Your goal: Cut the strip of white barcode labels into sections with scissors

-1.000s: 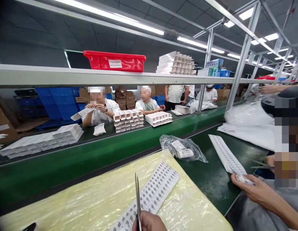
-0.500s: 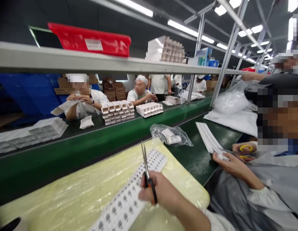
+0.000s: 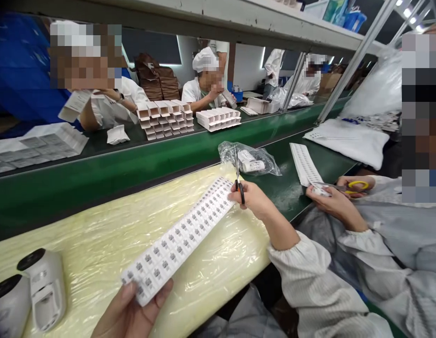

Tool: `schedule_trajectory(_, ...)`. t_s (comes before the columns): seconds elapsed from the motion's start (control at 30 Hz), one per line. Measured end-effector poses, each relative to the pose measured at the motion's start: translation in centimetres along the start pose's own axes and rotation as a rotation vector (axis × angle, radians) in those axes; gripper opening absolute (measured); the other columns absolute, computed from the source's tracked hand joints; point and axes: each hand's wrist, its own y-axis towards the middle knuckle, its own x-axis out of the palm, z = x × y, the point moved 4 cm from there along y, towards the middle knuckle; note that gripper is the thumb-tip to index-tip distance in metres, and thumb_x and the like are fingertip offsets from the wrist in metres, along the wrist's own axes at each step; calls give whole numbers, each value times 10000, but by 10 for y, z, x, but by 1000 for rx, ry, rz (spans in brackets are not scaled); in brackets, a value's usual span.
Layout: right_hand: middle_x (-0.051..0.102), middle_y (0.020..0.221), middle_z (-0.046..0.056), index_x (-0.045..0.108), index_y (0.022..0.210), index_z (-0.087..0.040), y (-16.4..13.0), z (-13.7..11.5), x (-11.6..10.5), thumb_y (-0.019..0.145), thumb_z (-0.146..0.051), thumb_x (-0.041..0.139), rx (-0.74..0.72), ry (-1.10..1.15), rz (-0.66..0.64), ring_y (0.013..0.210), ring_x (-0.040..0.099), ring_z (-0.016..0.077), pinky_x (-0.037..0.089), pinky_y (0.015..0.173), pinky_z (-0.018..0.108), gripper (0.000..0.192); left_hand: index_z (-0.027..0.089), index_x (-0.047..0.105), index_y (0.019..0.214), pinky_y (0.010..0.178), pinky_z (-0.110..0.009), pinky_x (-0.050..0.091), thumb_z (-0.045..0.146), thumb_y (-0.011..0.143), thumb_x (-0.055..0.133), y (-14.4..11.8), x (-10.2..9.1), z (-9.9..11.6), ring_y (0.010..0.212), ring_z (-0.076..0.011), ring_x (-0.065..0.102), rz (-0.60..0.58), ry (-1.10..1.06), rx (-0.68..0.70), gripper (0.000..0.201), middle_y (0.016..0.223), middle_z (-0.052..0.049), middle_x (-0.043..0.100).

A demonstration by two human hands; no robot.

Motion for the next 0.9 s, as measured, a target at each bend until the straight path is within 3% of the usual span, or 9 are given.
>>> schedule_trajectory(0.13, 491, 658, -42, 562, 748, -185, 18, 4, -11, 492, -308, 828, 5, -80, 86, 554, 404, 91, 284, 462, 233, 389, 235, 637, 1273, 657, -354, 668, 71, 861, 634, 6, 1, 3, 763, -205, 743, 118, 2, -31, 444, 1029, -85, 770)
schedule_trajectory(0.23, 528, 674, -27, 571, 774, -182, 32, 8, -16, 523, -333, 812, -1, -160, 142, 563, 441, 106, 314, 471, 239, 379, 197, 657, 1200, 655, -381, 675, 47, 872, 607, 12, 2, 4, 802, -223, 752, 194, 10, -37, 363, 1004, -86, 763)
schedule_trajectory(0.47, 631, 741, 9, 603, 765, -171, 54, 20, -26, 654, -232, 710, -68, -486, 302, 691, 559, 156, 406, 629, 261, 166, 149, 676, 927, 509, -295, 629, -2, 810, 648, 15, 8, 5, 666, -168, 696, 205, 115, 28, 193, 923, -65, 741)
schedule_trajectory(0.57, 672, 777, 37, 620, 753, -177, 54, 22, -26, 682, -213, 711, -83, -664, 357, 740, 586, 191, 397, 665, 276, 120, 140, 682, 914, 523, -281, 631, 15, 747, 729, 15, 8, 5, 704, -165, 691, 188, 158, 38, 214, 960, -72, 744)
schedule_trajectory(0.77, 708, 956, 111, 663, 946, -189, 28, 4, -19, 765, -258, 716, -135, -888, 478, 870, 617, 271, 399, 741, 324, 201, 127, 669, 850, 495, -213, 596, 182, 483, 975, 17, 12, 5, 678, -132, 651, 83, 316, 147, 481, 912, -56, 749)
schedule_trajectory(0.83, 696, 969, 94, 658, 996, -201, 2, -6, -14, 771, -335, 750, -217, -838, 524, 833, 600, 251, 402, 729, 325, 277, 134, 659, 851, 498, -211, 593, 251, 465, 991, 16, 13, 4, 690, -135, 657, 59, 343, 171, 522, 900, -46, 747)
schedule_trajectory(0.9, 664, 854, 50, 657, 959, -208, -32, -8, -5, 790, -461, 758, -259, -601, 386, 706, 549, 192, 397, 658, 300, 320, 135, 652, 865, 493, -209, 584, 291, 481, 987, 16, 14, 3, 667, -123, 649, 40, 363, 180, 533, 898, -43, 746)
